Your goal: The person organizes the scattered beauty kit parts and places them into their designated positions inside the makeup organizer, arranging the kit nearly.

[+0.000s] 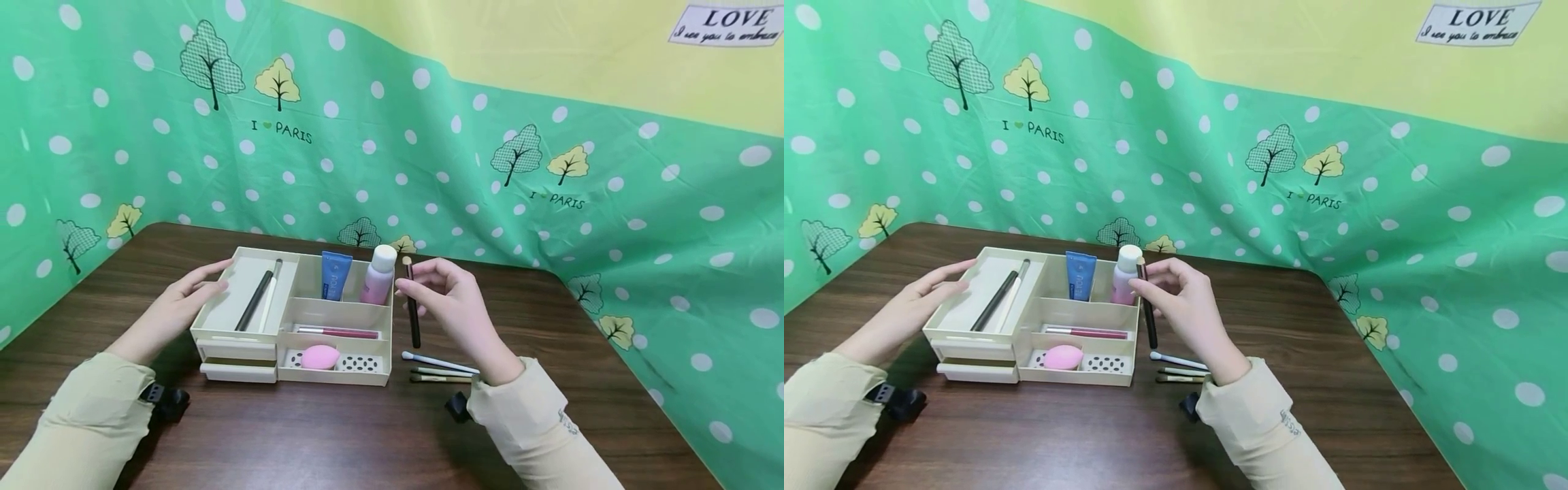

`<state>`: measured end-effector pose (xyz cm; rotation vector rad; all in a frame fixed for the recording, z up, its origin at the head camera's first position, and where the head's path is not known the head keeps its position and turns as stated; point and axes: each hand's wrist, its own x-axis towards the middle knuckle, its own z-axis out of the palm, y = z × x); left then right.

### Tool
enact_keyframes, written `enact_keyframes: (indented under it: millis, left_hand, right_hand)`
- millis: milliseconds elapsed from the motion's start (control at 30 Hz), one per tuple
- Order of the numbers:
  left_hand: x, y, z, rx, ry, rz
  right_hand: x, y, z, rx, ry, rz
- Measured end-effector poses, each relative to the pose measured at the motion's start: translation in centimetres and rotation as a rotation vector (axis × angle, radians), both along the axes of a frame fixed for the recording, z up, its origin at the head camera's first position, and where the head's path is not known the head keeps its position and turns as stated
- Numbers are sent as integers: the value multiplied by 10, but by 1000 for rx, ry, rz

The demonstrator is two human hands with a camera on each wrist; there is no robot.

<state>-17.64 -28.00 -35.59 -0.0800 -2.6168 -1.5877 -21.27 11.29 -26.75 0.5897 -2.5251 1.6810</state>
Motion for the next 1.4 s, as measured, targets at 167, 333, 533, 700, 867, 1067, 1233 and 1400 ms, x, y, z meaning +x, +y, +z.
enact_keyframes:
  millis: [167, 333, 533, 700, 867, 1067, 1233, 1400]
  left_hand:
    - [-1, 0, 0, -14, -4, 7]
    - [-1, 0, -2, 7, 11, -2]
    - [-1, 0, -2, 19, 1, -3]
    - [0, 0, -1, 10, -6, 3]
    - [0, 1, 0, -16, -18, 15]
    - [0, 1, -1, -21, 3, 15]
    - [-1, 0, -2, -9, 12, 14]
    - [0, 0, -2, -12, 12, 11]
  right_hand:
    - [-5, -8, 5, 63, 34, 19]
    - [-6, -17, 9, 105, 85, 62]
    - [-7, -32, 15, 161, 107, 122]
    - [-11, -44, 18, 199, 91, 163]
    - [-16, -57, 18, 227, 46, 174]
    - [-20, -73, 18, 286, 1, 200]
    - [-23, -87, 16, 291, -57, 244]
    - [-25, -99, 12, 258, -122, 272]
